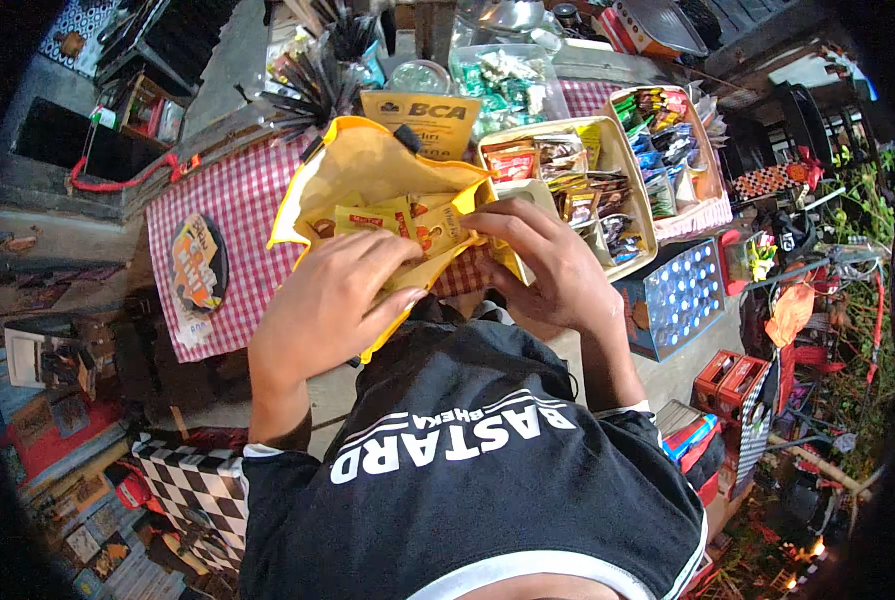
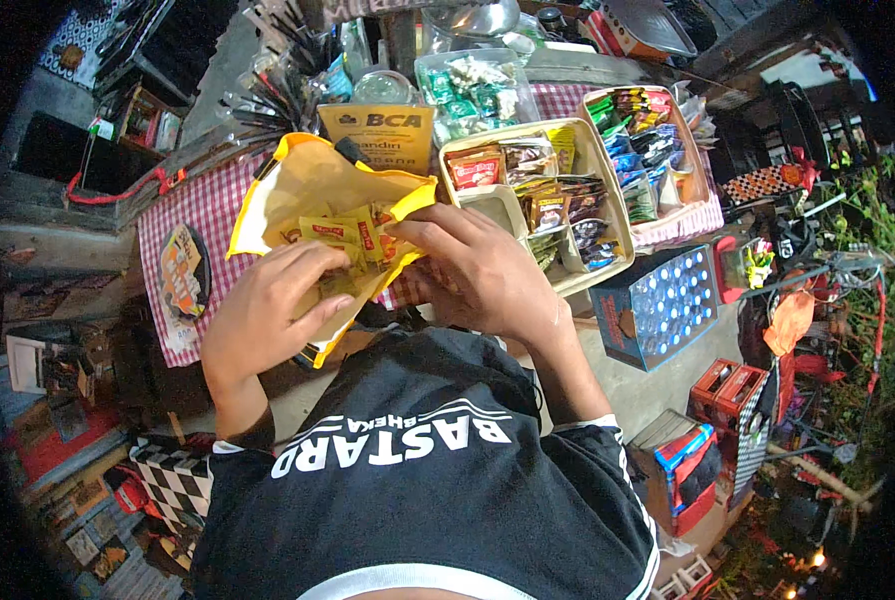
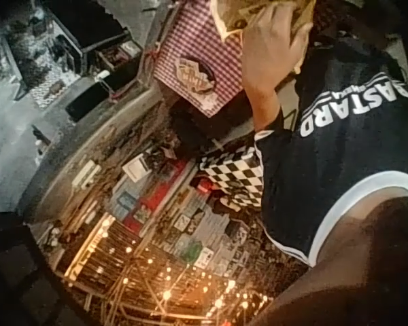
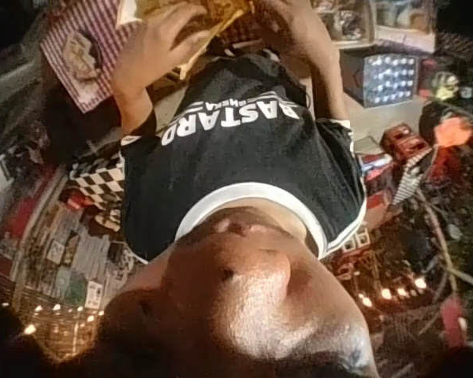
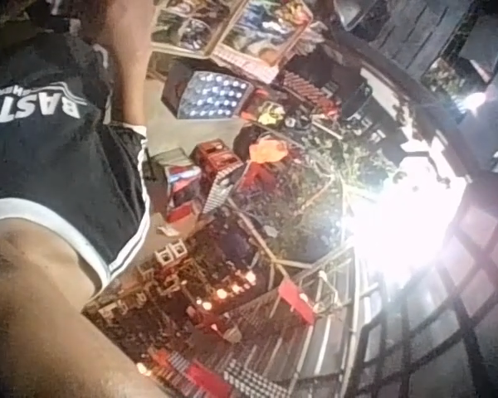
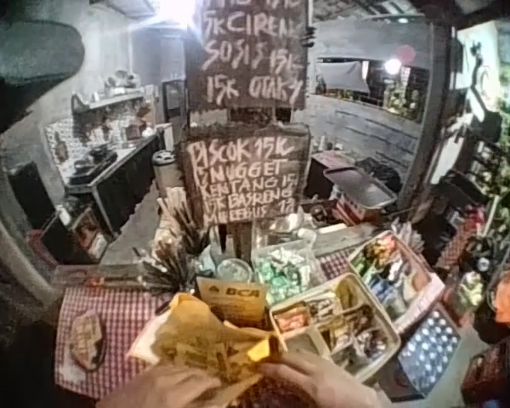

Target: Organize and transfer various snack sachets from a plastic organizer bin into a yellow reusable shopping bag.

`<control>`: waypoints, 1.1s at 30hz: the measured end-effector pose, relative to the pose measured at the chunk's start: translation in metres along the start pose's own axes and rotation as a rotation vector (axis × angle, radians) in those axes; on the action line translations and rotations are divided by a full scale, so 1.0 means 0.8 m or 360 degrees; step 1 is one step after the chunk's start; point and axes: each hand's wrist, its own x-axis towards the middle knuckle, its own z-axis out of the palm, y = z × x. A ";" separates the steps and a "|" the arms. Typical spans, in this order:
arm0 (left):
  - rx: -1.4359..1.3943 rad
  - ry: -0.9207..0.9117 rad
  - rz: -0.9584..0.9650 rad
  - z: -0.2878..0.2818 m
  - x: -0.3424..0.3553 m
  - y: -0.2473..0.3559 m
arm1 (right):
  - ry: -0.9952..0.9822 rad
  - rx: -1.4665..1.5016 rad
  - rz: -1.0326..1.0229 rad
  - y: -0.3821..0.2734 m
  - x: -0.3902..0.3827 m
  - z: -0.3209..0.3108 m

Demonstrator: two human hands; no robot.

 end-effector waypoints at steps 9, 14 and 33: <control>-0.0108 0.0162 0.0035 0.010 0.007 0.067 | 0.0090 -0.0128 0.0302 0.063 -0.049 -0.046; -0.0221 0.0142 0.0038 0.045 0.050 0.105 | 0.0208 -0.0180 0.0218 0.110 -0.087 -0.082; 0.0246 0.0260 -0.0513 0.370 0.194 0.088 | -0.0228 -0.0219 -0.0184 0.302 -0.204 -0.033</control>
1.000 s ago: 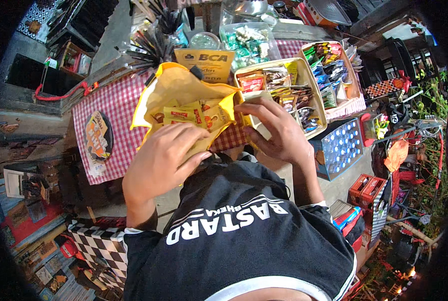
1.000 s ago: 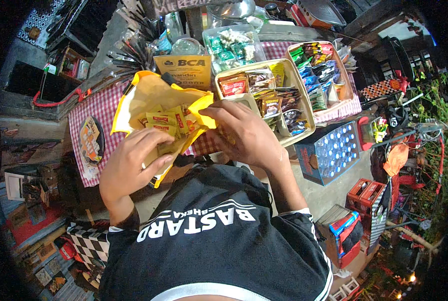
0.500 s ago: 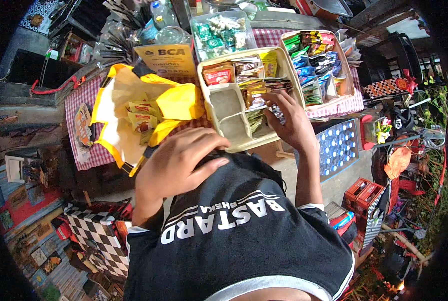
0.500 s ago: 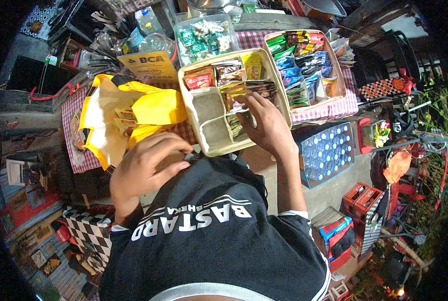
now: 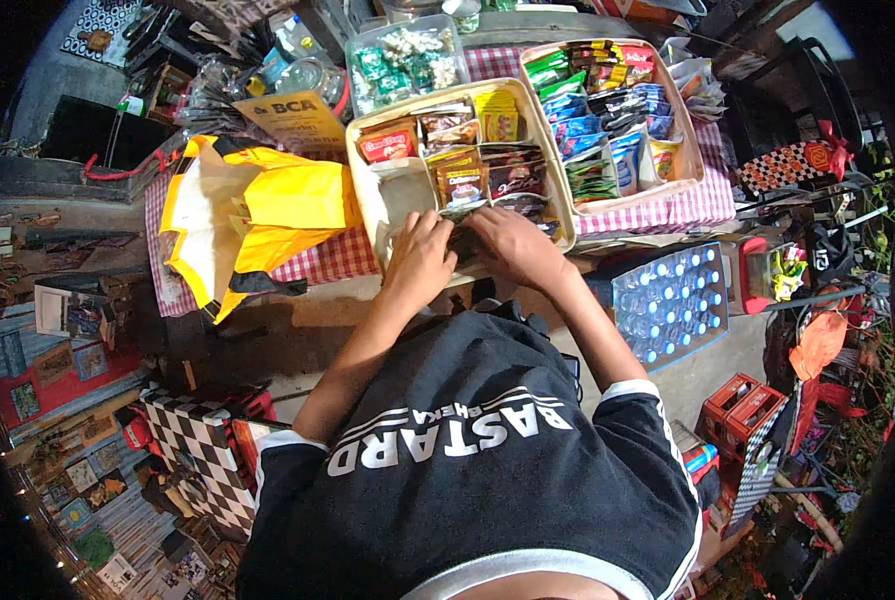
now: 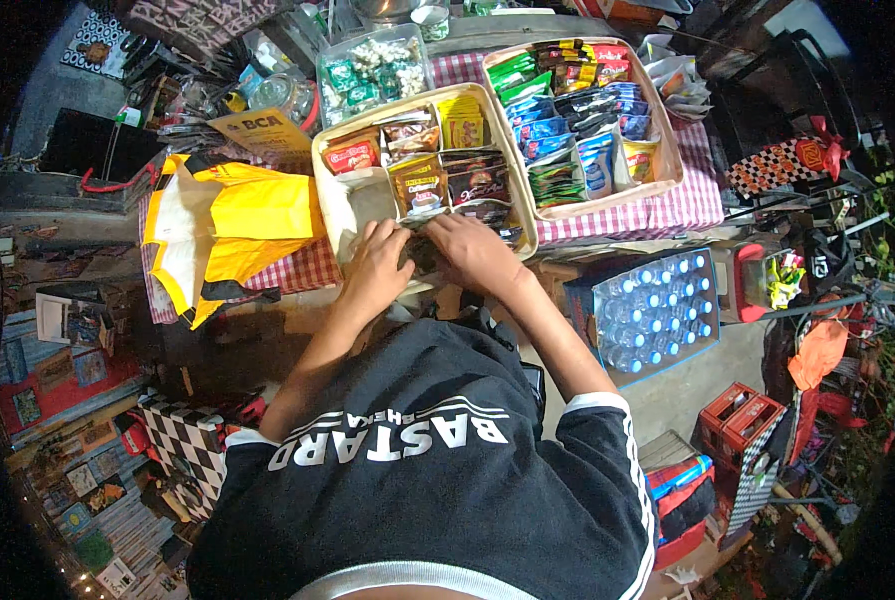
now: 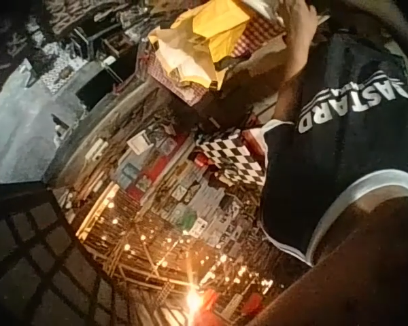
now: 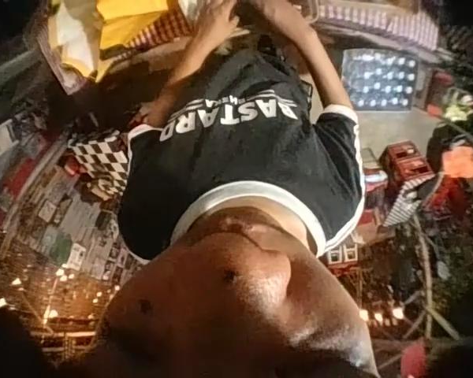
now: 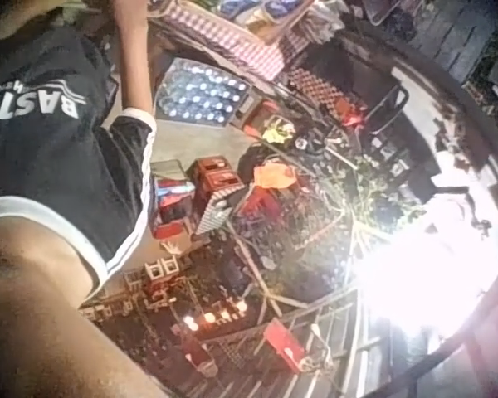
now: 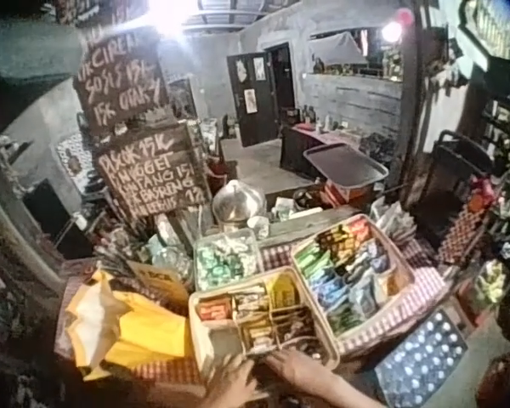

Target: Organize and transfer various snack sachets from a plastic organizer bin into a yellow reusable shopping bag.

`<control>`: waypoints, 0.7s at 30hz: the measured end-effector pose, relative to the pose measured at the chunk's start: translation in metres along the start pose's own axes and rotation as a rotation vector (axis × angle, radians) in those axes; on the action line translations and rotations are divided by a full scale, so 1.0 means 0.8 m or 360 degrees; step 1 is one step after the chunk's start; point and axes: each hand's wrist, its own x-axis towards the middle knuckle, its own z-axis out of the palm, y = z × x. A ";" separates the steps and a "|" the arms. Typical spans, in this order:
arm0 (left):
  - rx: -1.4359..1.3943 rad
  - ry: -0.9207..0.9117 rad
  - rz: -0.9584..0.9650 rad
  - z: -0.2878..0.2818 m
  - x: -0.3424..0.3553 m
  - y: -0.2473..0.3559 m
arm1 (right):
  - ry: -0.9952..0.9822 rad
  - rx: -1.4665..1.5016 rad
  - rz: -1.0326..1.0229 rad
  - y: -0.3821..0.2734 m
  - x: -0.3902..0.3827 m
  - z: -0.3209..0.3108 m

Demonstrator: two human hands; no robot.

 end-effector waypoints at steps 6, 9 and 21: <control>0.0222 0.0102 -0.0097 0.030 -0.004 0.010 | -0.0033 -0.0133 -0.0045 -0.001 -0.006 0.005; 0.0280 0.0013 -0.0201 0.029 -0.002 0.019 | -0.0033 -0.0010 -0.0033 0.001 -0.008 0.009; 0.0389 -0.0025 -0.0181 0.044 0.005 0.006 | -0.0039 -0.0114 -0.0106 0.007 -0.008 0.016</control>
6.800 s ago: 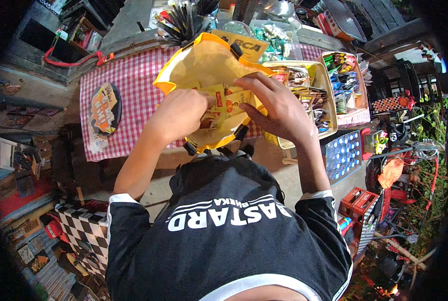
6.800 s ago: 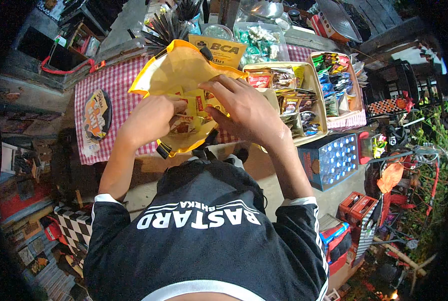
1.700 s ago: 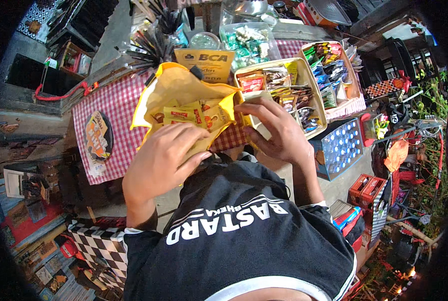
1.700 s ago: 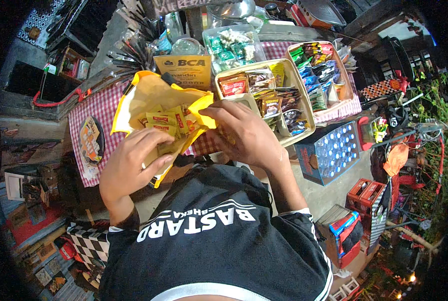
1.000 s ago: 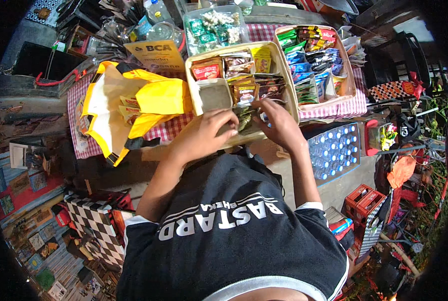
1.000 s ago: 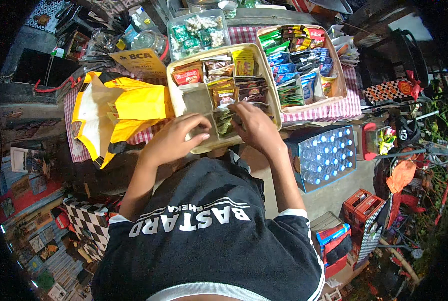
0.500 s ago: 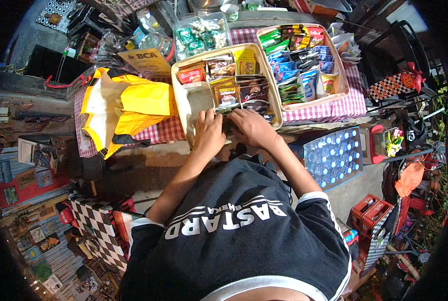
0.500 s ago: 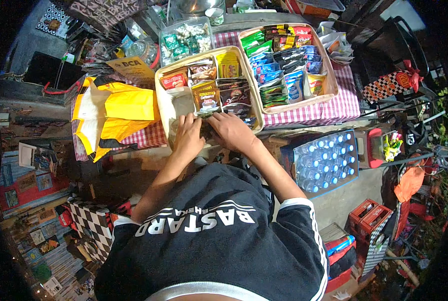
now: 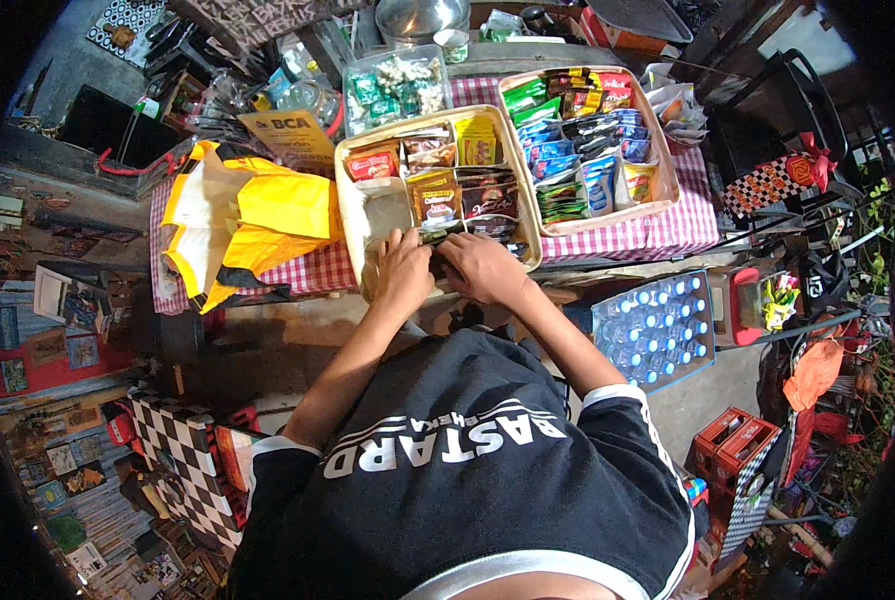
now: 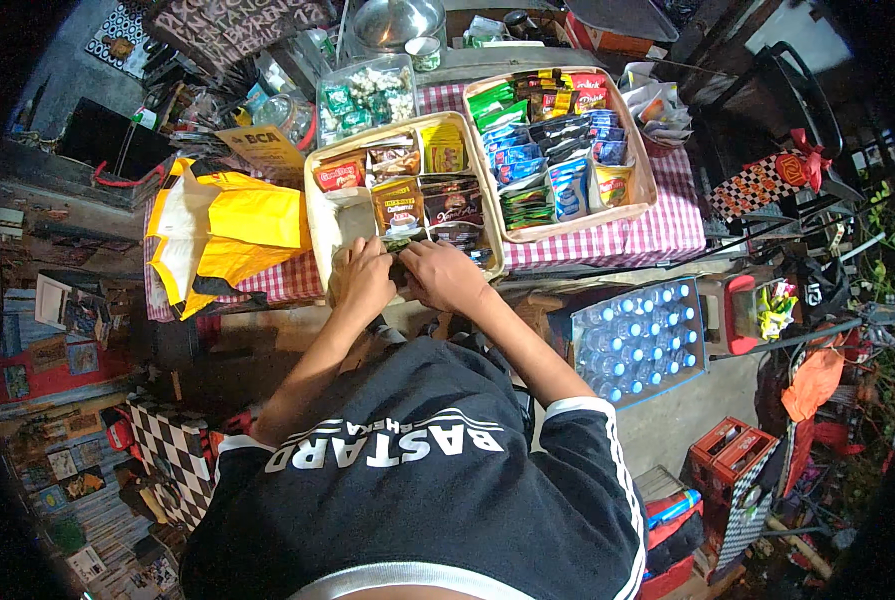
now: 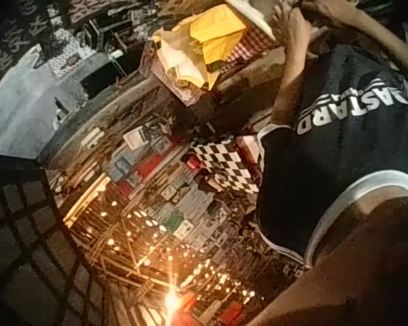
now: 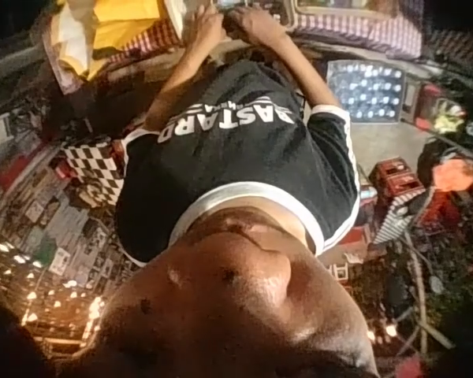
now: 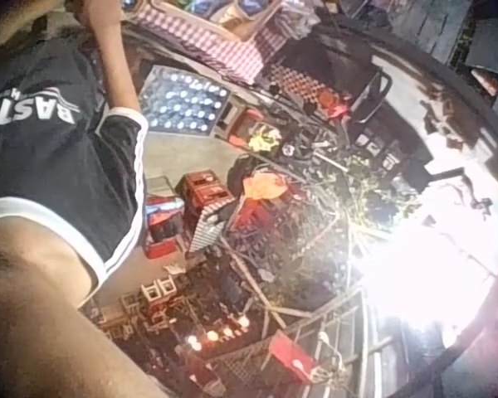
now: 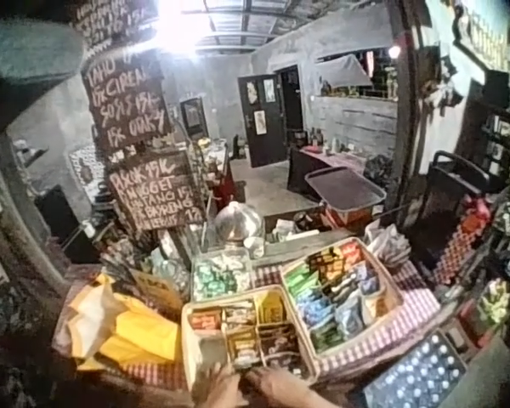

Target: Organize and transfer various snack sachets from a plastic organizer bin into a yellow reusable shopping bag.

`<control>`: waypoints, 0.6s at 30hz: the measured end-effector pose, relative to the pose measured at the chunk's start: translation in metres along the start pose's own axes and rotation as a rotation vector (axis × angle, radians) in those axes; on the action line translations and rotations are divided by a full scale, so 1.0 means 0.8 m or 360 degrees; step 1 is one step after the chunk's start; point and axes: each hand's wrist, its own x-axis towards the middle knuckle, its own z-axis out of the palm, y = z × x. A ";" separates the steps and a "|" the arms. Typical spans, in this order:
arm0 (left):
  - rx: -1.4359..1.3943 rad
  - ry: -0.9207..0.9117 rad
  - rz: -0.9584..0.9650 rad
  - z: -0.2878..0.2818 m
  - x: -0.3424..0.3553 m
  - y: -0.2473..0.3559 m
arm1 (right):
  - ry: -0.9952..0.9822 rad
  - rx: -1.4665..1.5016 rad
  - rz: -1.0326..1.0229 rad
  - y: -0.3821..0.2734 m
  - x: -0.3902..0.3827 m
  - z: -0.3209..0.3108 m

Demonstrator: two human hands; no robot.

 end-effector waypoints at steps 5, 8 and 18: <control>-0.0062 0.0044 -0.0014 -0.009 -0.009 0.004 | 0.0056 0.0201 0.0057 0.000 -0.001 -0.004; -0.0121 0.0129 0.0001 -0.022 -0.018 0.011 | 0.0187 0.0432 0.0089 -0.009 0.000 -0.019; -0.0744 0.0321 0.0059 -0.072 -0.024 0.004 | 0.0246 0.0587 0.0171 -0.026 0.004 -0.056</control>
